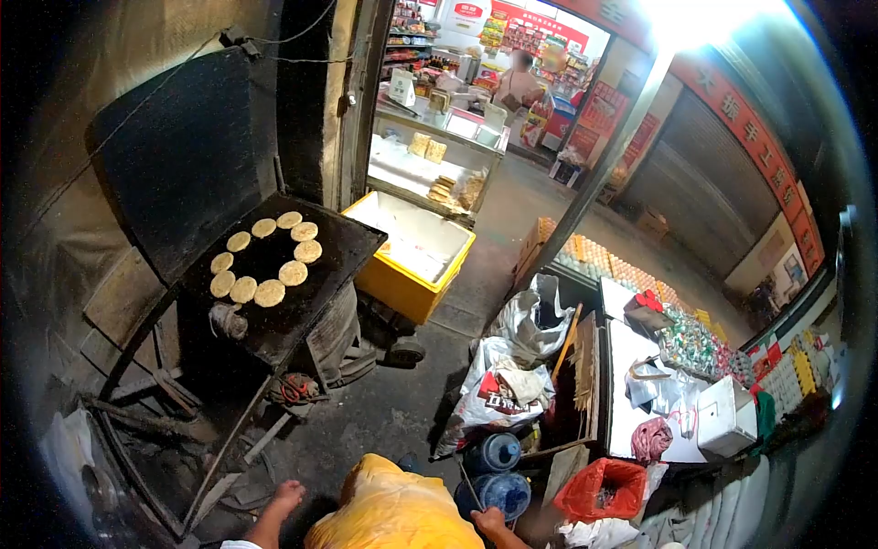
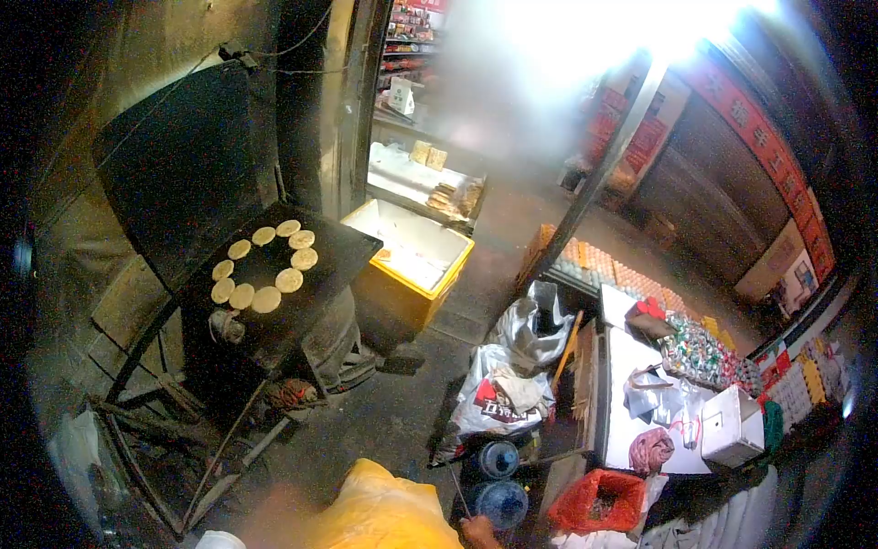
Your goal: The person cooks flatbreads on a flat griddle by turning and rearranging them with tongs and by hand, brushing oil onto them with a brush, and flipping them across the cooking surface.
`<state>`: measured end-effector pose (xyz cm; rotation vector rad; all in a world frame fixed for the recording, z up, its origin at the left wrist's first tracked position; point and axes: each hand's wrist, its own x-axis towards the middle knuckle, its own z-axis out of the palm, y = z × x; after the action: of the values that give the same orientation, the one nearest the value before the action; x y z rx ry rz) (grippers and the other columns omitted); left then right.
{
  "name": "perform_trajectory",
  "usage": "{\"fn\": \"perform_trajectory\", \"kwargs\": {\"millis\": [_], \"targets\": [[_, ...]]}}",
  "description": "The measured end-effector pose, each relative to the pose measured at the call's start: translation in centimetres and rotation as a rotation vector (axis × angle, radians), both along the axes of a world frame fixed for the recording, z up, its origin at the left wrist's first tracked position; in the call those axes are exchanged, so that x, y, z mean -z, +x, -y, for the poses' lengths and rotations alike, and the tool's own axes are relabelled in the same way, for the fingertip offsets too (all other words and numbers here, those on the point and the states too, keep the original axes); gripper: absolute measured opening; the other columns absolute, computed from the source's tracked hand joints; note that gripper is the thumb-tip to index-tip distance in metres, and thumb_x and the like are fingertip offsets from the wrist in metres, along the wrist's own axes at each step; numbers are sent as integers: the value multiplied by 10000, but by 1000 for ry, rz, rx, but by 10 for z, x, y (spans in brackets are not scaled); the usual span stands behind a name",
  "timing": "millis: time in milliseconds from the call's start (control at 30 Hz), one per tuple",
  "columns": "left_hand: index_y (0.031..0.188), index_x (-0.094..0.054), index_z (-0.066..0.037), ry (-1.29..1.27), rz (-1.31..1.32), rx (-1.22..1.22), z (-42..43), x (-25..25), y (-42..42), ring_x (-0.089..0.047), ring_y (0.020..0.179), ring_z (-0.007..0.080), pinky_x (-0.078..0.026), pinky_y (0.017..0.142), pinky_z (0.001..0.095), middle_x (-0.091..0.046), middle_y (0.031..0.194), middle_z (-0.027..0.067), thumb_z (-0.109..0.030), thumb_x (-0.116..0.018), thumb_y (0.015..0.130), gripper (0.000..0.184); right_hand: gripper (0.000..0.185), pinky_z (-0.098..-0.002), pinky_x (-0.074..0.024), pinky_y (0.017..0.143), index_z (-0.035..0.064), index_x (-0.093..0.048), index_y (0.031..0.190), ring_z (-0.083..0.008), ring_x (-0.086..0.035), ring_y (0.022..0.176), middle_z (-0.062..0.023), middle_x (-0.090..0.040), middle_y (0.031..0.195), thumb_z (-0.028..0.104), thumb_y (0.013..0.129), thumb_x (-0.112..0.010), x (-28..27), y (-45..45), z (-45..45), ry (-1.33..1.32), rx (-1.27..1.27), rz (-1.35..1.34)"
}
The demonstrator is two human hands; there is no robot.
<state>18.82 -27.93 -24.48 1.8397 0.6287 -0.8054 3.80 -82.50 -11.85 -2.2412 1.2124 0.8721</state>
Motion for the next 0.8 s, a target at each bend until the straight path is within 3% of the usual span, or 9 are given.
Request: {"fn": "perform_trajectory", "kwargs": {"millis": [67,133,267,333,433,533,600,633,800], "targets": [[1247,-574,-12,11,-13,-2,3,-21,0,-645,734,189,-518,656,351,-682,979,101,-223,-672,875,438,391,-476,-488,838,19,-701,945,-412,-637,956,-257,-673,965,393,840,-654,-12,6,-10,19,82,-27],[1242,-576,-4,21,-26,-5,3,-26,0,-649,739,191,-521,661,350,-684,990,106,-217,-674,875,435,465,-481,-491,820,33,-725,861,-413,-651,906,-247,-681,886,477,882,-591,-1,6,-14,-64,84,163],[1246,-579,-2,27,-33,13,4,-24,-3,-654,755,198,-527,693,360,-682,1040,108,-214,-673,876,437,494,-472,-500,797,56,-743,781,-409,-664,861,-231,-685,816,481,908,-527,8,10,-13,6,162,182],[1250,-578,-3,30,-59,-3,1,-19,-9,-653,754,200,-529,702,365,-680,1050,107,-215,-674,878,439,472,-462,-505,783,71,-749,765,-400,-669,835,-211,-690,797,457,911,-520,20,3,-11,-16,-64,339],[1264,-573,-6,-17,-25,-57,-6,-2,-15,-653,758,209,-529,717,363,-681,1044,109,-228,-676,883,452,463,-455,-506,783,74,-751,750,-402,-667,801,-205,-686,759,440,910,-517,25,0,-12,-66,-143,403],[1281,-560,-5,9,-100,-5,-16,11,-19,-652,786,221,-527,731,376,-671,1076,119,-238,-668,894,464,464,-461,-503,792,77,-755,778,-399,-663,833,-199,-696,806,444,917,-508,25,5,-14,-50,-118,321],[1305,-544,-13,-51,-115,-107,-18,17,-23,-651,825,234,-522,747,393,-657,1116,120,-245,-651,910,471,463,-466,-500,798,80,-759,802,-394,-660,858,-192,-700,838,450,920,-508,26,13,-12,-28,-88,204],[1305,-544,-13,-53,-118,-109,-15,10,-24,-651,825,234,-522,747,393,-657,1116,120,-245,-651,910,471,463,-470,-498,803,82,-762,825,-390,-658,883,-186,-705,870,456,924,-508,31,17,-8,-6,-54,91],[1316,-541,-28,-20,-183,-72,-12,-13,-27,-651,842,236,-521,759,397,-652,1143,105,-250,-636,923,461,460,-479,-489,817,95,-765,863,-384,-653,906,-176,-708,905,471,932,-508,45,28,1,17,-17,54]]}}
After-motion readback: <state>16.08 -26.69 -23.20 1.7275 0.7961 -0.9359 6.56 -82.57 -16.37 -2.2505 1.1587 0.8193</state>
